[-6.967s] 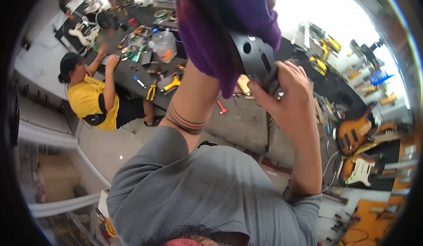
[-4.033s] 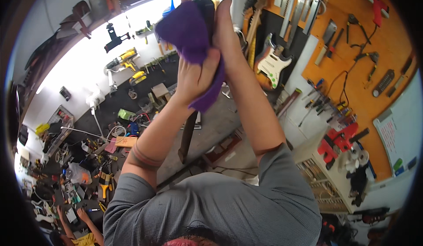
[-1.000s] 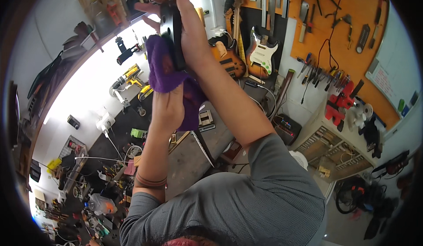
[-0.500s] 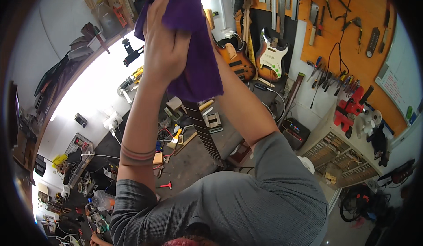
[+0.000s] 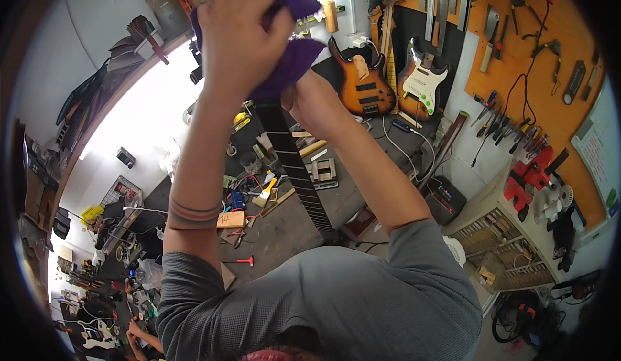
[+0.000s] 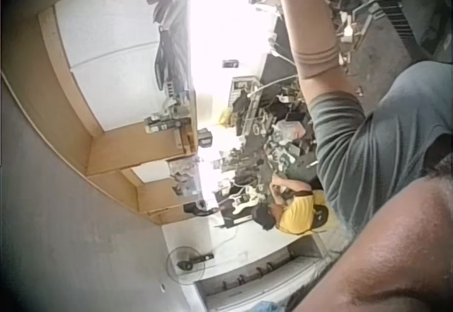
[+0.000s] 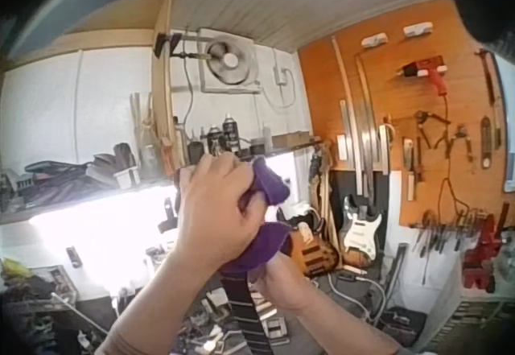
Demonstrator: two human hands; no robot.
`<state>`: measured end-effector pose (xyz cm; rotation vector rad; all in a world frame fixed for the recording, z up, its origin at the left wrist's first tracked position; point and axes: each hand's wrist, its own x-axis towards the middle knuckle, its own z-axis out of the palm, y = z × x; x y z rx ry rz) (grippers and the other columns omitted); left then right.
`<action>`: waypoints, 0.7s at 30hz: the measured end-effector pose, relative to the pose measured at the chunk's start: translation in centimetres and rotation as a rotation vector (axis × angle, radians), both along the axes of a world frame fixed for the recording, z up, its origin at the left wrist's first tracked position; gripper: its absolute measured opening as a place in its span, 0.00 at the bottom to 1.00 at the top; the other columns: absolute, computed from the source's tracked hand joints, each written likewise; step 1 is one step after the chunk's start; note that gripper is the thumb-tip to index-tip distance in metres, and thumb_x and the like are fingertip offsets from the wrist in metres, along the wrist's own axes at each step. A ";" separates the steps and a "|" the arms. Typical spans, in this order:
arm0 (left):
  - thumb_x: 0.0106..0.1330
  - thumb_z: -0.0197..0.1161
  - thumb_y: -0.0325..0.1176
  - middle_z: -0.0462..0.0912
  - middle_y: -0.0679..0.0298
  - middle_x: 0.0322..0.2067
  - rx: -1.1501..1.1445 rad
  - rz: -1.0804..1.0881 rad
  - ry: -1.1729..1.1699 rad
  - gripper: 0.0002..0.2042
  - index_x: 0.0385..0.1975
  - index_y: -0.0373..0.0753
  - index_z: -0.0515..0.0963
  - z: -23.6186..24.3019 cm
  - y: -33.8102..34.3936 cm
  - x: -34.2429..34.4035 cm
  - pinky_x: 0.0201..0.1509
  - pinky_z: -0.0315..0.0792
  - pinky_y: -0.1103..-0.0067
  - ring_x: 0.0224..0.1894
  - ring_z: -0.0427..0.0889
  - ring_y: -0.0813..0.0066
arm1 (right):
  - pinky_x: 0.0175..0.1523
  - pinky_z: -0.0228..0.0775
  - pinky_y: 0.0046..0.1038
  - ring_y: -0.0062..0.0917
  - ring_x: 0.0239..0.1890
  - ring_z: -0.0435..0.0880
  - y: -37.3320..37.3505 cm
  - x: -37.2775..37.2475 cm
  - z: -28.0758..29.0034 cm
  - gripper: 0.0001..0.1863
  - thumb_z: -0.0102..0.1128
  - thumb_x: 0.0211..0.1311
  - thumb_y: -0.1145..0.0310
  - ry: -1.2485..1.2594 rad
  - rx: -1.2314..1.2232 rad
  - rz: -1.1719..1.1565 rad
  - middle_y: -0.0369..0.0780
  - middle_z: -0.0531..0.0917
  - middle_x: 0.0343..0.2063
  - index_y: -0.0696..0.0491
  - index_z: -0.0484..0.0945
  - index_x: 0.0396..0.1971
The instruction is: The person applies liquid onto a block from a bottle, rubs the guitar fretboard with the block, and wipes down the guitar neck with a cloth.
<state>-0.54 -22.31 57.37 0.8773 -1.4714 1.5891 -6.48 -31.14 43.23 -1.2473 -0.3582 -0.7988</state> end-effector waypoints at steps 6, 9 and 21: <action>0.76 0.59 0.41 0.88 0.46 0.31 0.406 0.306 0.317 0.14 0.38 0.36 0.81 4.0 -0.5 3.0 0.45 0.77 0.53 0.39 0.87 0.40 | 0.69 0.76 0.41 0.41 0.64 0.84 2.7 -1.1 0.1 0.35 0.28 0.87 0.42 0.012 0.124 0.347 0.50 0.81 0.64 0.55 0.63 0.74; 0.76 0.60 0.41 0.88 0.43 0.35 0.244 0.151 0.357 0.13 0.44 0.37 0.82 4.1 0.2 5.0 0.47 0.79 0.55 0.41 0.88 0.42 | 0.60 0.81 0.37 0.37 0.52 0.90 2.9 -1.7 -2.9 0.35 0.30 0.87 0.40 0.168 -0.074 0.233 0.49 0.85 0.53 0.55 0.64 0.71; 0.78 0.65 0.37 0.86 0.63 0.41 0.344 -1.267 1.195 0.10 0.46 0.35 0.81 -12.6 5.2 1.3 0.49 0.78 0.77 0.42 0.83 0.75 | 0.67 0.73 0.38 0.41 0.57 0.83 5.0 -1.0 -8.4 0.36 0.35 0.88 0.43 0.363 -0.268 -0.552 0.51 0.83 0.54 0.65 0.73 0.61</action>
